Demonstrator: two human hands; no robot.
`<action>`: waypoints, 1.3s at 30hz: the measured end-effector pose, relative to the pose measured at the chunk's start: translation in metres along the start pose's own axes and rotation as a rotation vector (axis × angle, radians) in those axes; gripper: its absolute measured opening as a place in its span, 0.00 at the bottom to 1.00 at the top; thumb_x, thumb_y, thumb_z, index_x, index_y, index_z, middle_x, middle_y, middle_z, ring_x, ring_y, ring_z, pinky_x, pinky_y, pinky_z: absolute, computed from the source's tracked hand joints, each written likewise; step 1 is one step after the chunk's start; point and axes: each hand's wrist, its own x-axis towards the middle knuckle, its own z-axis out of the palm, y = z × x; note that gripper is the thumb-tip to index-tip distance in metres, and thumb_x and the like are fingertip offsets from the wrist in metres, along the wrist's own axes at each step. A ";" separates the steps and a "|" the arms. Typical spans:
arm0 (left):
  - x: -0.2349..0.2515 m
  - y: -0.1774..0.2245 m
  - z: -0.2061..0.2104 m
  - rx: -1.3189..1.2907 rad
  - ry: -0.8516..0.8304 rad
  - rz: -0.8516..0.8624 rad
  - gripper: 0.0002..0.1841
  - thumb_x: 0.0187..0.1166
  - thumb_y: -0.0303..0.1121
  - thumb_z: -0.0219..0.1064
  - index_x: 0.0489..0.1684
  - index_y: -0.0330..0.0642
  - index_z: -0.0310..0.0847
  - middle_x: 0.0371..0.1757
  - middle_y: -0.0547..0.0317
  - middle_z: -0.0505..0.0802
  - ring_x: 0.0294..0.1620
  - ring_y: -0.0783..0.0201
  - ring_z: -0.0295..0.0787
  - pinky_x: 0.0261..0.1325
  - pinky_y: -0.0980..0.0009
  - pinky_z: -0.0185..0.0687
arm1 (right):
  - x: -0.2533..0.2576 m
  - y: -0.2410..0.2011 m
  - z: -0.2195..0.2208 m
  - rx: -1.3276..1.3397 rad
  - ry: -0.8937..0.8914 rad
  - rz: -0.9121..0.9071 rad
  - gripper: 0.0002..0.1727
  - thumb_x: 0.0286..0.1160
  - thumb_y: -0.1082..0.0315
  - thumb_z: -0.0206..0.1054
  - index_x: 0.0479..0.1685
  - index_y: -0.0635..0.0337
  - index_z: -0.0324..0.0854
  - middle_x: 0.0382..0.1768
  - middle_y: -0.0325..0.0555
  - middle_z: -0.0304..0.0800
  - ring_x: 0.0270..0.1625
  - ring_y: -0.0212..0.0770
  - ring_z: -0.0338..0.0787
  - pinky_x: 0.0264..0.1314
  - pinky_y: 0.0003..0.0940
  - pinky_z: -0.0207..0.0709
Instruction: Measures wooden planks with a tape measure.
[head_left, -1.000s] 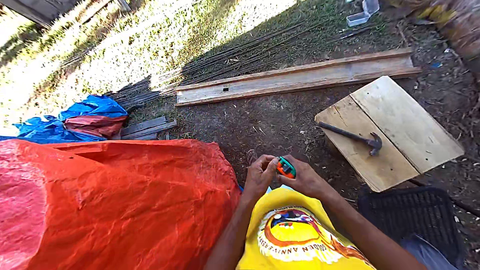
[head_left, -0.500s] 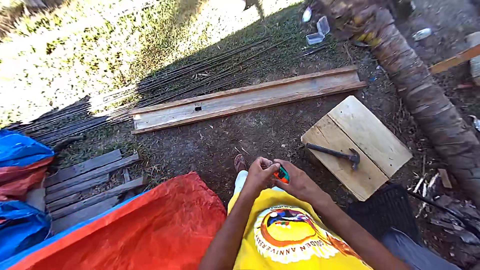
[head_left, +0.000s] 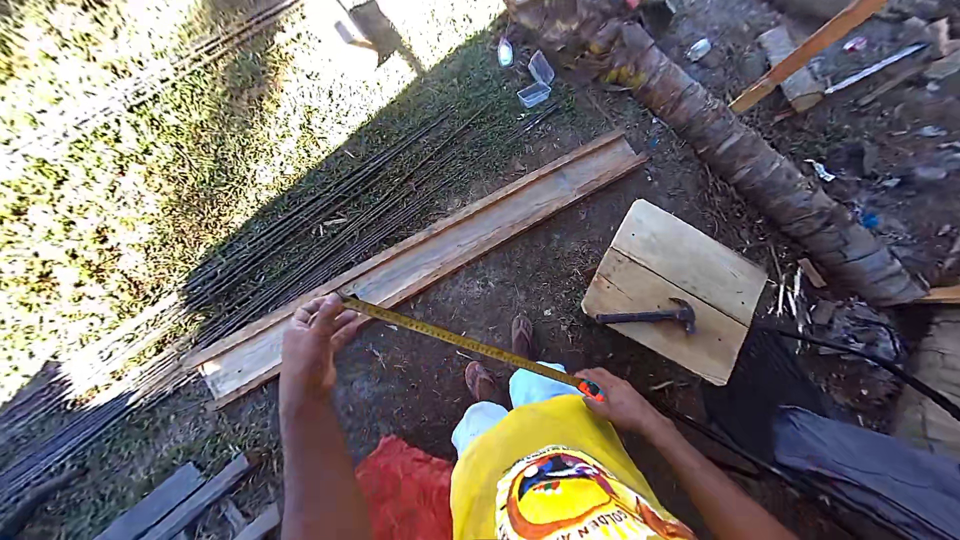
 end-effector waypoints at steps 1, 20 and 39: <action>0.012 -0.003 0.009 0.144 -0.030 -0.011 0.30 0.87 0.46 0.65 0.81 0.38 0.66 0.63 0.42 0.89 0.54 0.51 0.93 0.54 0.54 0.92 | 0.012 0.003 0.001 0.034 -0.014 0.032 0.30 0.76 0.54 0.69 0.81 0.45 0.76 0.75 0.55 0.81 0.74 0.56 0.83 0.76 0.59 0.76; 0.088 -0.202 0.113 0.963 -0.314 -0.661 0.32 0.90 0.49 0.58 0.86 0.36 0.64 0.72 0.31 0.84 0.70 0.40 0.83 0.71 0.41 0.78 | 0.324 0.069 0.038 0.454 -0.035 0.434 0.32 0.78 0.58 0.67 0.83 0.54 0.73 0.72 0.69 0.81 0.76 0.68 0.79 0.78 0.67 0.69; 0.238 -0.258 0.180 1.909 -0.570 -0.471 0.29 0.87 0.57 0.50 0.83 0.59 0.72 0.75 0.51 0.84 0.72 0.46 0.83 0.62 0.43 0.83 | 0.530 0.120 0.146 0.481 -0.045 0.575 0.25 0.81 0.60 0.69 0.76 0.54 0.80 0.70 0.71 0.82 0.73 0.74 0.80 0.70 0.76 0.70</action>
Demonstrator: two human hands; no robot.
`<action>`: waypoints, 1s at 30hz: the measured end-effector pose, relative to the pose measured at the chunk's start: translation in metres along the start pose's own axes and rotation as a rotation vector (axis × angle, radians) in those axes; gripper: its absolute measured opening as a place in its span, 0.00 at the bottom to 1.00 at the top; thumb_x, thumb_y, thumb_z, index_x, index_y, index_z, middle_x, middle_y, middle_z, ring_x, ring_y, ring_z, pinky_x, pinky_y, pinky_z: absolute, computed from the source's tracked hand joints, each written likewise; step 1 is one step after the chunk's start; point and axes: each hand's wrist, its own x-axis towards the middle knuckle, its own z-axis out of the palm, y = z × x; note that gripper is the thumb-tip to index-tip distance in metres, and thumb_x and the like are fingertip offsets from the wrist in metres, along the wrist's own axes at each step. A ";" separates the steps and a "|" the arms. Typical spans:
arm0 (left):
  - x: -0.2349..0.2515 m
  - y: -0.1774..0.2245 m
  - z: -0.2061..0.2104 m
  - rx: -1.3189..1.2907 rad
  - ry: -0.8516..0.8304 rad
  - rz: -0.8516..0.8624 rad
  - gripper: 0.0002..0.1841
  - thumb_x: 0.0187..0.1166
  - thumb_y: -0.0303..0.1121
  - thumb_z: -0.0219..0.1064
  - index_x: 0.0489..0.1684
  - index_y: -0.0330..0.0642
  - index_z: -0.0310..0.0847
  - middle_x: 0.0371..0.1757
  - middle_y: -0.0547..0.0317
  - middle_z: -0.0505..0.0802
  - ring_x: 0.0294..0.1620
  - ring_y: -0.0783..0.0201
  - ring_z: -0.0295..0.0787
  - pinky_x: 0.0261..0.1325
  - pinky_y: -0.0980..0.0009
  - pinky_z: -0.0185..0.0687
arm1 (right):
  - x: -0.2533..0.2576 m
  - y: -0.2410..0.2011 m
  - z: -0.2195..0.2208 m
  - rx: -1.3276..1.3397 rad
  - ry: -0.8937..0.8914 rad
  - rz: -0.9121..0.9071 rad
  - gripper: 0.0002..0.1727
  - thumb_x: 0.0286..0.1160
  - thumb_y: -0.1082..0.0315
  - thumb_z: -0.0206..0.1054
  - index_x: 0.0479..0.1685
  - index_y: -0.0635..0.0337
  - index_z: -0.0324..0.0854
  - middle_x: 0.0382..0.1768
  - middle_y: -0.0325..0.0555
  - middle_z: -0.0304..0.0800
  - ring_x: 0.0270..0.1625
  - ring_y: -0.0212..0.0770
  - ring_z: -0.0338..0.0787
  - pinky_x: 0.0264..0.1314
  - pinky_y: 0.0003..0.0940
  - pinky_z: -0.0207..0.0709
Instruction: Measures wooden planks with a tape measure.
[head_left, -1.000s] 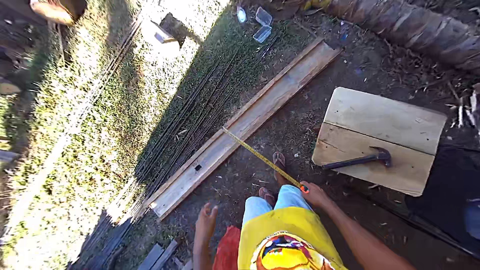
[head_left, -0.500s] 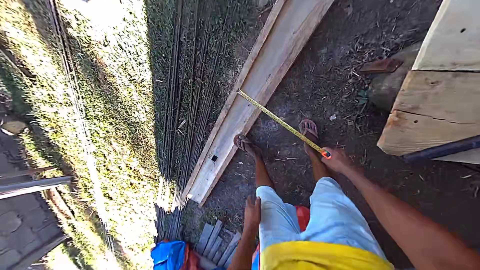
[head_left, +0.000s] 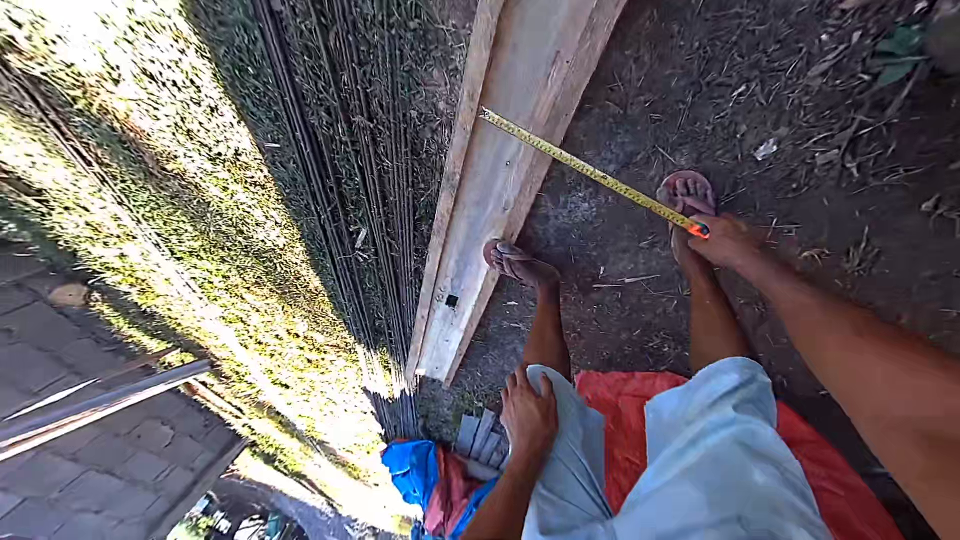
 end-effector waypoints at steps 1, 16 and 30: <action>0.003 -0.001 -0.002 0.017 0.003 0.000 0.29 0.86 0.58 0.49 0.83 0.59 0.73 0.75 0.52 0.85 0.71 0.46 0.84 0.61 0.43 0.84 | 0.008 0.000 0.004 -0.002 0.022 -0.011 0.24 0.82 0.58 0.69 0.74 0.54 0.82 0.70 0.70 0.83 0.72 0.74 0.81 0.69 0.77 0.71; 0.015 -0.004 -0.008 0.043 -0.072 -0.018 0.27 0.84 0.58 0.52 0.78 0.62 0.78 0.73 0.53 0.85 0.71 0.48 0.83 0.59 0.43 0.84 | 0.072 0.013 0.022 0.034 0.083 -0.025 0.25 0.82 0.62 0.69 0.76 0.61 0.79 0.73 0.75 0.78 0.76 0.78 0.76 0.72 0.82 0.65; 0.015 -0.003 0.003 0.058 -0.084 -0.026 0.26 0.83 0.58 0.53 0.76 0.63 0.79 0.72 0.54 0.84 0.70 0.49 0.83 0.57 0.46 0.85 | 0.080 0.021 0.020 0.043 0.074 -0.008 0.25 0.80 0.66 0.69 0.78 0.57 0.79 0.73 0.72 0.79 0.78 0.75 0.75 0.75 0.78 0.64</action>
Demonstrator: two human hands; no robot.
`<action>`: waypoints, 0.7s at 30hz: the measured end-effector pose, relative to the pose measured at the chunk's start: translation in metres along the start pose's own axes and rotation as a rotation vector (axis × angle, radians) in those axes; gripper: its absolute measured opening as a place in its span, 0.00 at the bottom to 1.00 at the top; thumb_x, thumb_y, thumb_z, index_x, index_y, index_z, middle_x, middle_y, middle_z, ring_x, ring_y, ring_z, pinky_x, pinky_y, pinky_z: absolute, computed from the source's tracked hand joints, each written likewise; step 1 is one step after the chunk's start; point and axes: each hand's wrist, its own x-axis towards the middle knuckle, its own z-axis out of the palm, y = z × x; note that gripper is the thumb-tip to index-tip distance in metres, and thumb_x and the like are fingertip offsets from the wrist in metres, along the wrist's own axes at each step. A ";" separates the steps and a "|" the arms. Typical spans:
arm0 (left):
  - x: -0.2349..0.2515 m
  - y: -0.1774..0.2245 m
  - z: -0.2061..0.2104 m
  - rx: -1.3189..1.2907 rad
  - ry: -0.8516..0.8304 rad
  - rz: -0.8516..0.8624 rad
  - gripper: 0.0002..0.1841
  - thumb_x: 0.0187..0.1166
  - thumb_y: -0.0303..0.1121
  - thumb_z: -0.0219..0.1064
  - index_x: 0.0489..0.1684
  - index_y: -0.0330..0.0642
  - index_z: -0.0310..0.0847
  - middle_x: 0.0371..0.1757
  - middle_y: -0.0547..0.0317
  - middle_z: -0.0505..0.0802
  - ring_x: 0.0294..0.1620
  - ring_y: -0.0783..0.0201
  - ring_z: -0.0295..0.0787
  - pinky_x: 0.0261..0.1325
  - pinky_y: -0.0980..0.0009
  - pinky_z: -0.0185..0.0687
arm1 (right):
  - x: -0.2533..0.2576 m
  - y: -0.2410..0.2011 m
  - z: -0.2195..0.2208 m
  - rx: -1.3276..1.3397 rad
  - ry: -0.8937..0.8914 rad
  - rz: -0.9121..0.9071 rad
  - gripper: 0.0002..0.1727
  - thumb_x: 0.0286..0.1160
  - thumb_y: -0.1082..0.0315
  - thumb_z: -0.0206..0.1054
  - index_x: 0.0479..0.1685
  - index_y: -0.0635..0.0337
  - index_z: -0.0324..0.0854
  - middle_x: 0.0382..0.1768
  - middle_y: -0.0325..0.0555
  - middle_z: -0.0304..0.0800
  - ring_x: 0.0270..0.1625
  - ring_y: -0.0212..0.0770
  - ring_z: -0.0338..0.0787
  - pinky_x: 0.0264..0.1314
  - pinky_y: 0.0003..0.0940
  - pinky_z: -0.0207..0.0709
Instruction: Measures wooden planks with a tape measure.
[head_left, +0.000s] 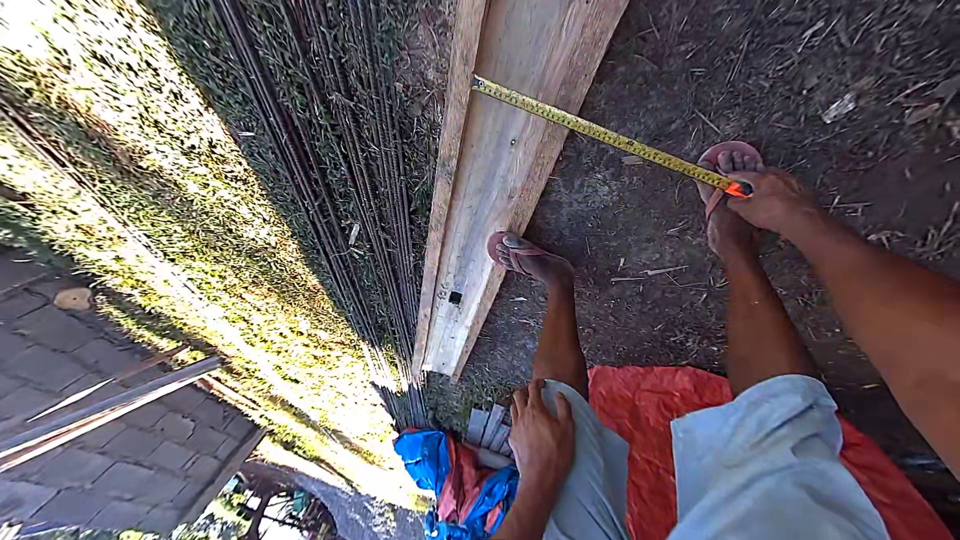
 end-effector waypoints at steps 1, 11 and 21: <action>0.000 0.001 0.000 0.003 -0.001 0.000 0.26 0.83 0.58 0.53 0.76 0.63 0.79 0.72 0.54 0.84 0.70 0.49 0.83 0.57 0.47 0.85 | 0.002 -0.002 0.000 -0.007 0.005 -0.007 0.25 0.81 0.64 0.68 0.78 0.57 0.79 0.73 0.72 0.79 0.78 0.75 0.75 0.76 0.77 0.64; 0.000 0.002 0.001 0.010 -0.024 -0.007 0.27 0.84 0.58 0.52 0.77 0.64 0.78 0.74 0.52 0.83 0.70 0.48 0.83 0.58 0.45 0.85 | 0.005 -0.008 0.008 -0.007 0.075 -0.085 0.25 0.83 0.57 0.68 0.75 0.58 0.81 0.74 0.71 0.79 0.79 0.73 0.75 0.76 0.78 0.64; 0.001 0.002 0.005 0.012 -0.014 0.006 0.27 0.83 0.58 0.52 0.76 0.63 0.78 0.73 0.52 0.83 0.70 0.48 0.83 0.57 0.46 0.85 | -0.015 0.017 -0.008 -0.042 0.028 0.012 0.26 0.81 0.68 0.68 0.79 0.53 0.79 0.72 0.72 0.80 0.76 0.76 0.76 0.74 0.77 0.66</action>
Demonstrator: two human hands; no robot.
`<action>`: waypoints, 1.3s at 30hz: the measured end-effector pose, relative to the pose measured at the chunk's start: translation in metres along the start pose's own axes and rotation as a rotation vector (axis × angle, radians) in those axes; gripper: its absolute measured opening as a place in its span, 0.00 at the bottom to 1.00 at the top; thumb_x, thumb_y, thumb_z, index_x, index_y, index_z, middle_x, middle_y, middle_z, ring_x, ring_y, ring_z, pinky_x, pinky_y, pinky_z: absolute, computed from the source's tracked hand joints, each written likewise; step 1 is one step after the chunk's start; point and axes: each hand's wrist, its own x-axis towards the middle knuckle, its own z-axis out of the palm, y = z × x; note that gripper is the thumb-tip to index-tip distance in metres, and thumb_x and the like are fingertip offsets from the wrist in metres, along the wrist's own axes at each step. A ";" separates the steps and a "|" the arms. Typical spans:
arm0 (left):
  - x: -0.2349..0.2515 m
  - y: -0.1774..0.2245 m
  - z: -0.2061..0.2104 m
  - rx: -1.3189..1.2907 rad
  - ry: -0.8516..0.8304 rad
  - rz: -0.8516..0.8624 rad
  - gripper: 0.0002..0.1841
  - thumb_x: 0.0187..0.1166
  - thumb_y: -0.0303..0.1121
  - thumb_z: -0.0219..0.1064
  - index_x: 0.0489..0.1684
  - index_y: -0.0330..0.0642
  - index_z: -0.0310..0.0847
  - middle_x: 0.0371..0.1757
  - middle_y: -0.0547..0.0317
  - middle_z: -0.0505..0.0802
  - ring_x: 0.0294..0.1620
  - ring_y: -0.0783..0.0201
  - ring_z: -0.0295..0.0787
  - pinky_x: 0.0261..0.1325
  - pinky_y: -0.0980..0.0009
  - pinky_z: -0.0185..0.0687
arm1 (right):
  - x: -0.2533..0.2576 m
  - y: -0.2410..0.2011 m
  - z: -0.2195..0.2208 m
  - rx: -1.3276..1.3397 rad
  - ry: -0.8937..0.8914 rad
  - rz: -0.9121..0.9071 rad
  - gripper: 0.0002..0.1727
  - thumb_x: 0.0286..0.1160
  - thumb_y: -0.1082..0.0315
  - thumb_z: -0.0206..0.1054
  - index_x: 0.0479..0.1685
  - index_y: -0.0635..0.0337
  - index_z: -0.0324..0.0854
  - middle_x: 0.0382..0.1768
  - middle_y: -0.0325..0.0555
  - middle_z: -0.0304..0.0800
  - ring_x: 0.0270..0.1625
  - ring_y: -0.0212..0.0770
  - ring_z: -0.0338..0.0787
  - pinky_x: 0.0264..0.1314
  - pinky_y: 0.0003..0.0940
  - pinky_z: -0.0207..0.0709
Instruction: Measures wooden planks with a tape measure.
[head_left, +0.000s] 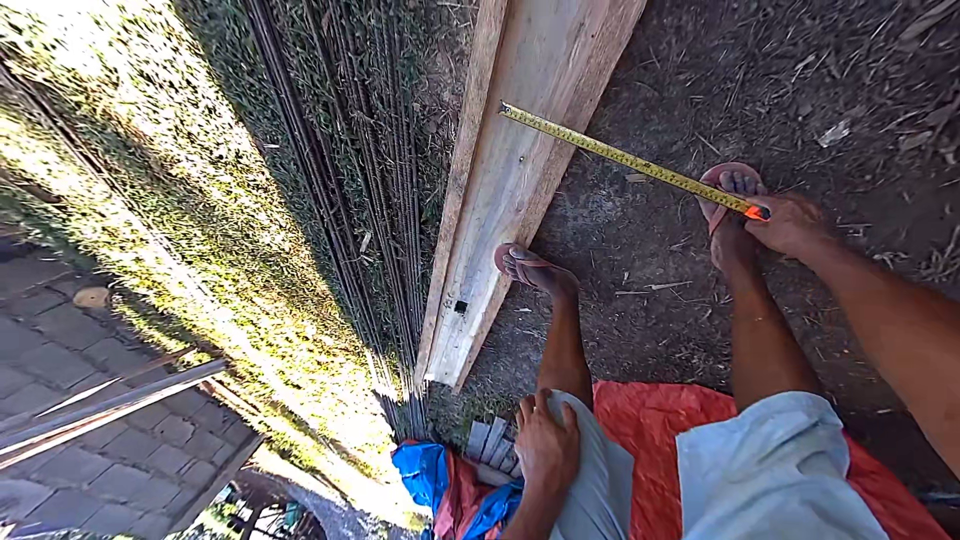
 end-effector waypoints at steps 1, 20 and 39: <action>0.000 0.000 0.000 0.000 0.000 -0.001 0.26 0.83 0.58 0.52 0.76 0.63 0.79 0.73 0.52 0.83 0.70 0.48 0.83 0.57 0.47 0.85 | -0.001 -0.006 -0.001 -0.013 -0.007 0.007 0.26 0.81 0.67 0.68 0.79 0.52 0.79 0.72 0.71 0.80 0.76 0.75 0.76 0.73 0.76 0.66; 0.001 -0.001 0.001 -0.003 -0.009 -0.006 0.26 0.83 0.58 0.53 0.75 0.63 0.79 0.71 0.53 0.84 0.69 0.49 0.83 0.57 0.48 0.85 | -0.001 -0.006 0.007 0.019 0.039 -0.051 0.24 0.80 0.67 0.69 0.76 0.55 0.81 0.71 0.74 0.80 0.74 0.78 0.77 0.71 0.79 0.68; 0.003 -0.004 0.002 0.001 -0.020 -0.001 0.26 0.82 0.56 0.55 0.77 0.63 0.78 0.72 0.53 0.83 0.69 0.50 0.83 0.57 0.49 0.86 | 0.007 -0.022 0.017 0.005 0.023 -0.045 0.25 0.83 0.61 0.68 0.77 0.58 0.80 0.75 0.72 0.77 0.78 0.76 0.74 0.76 0.78 0.62</action>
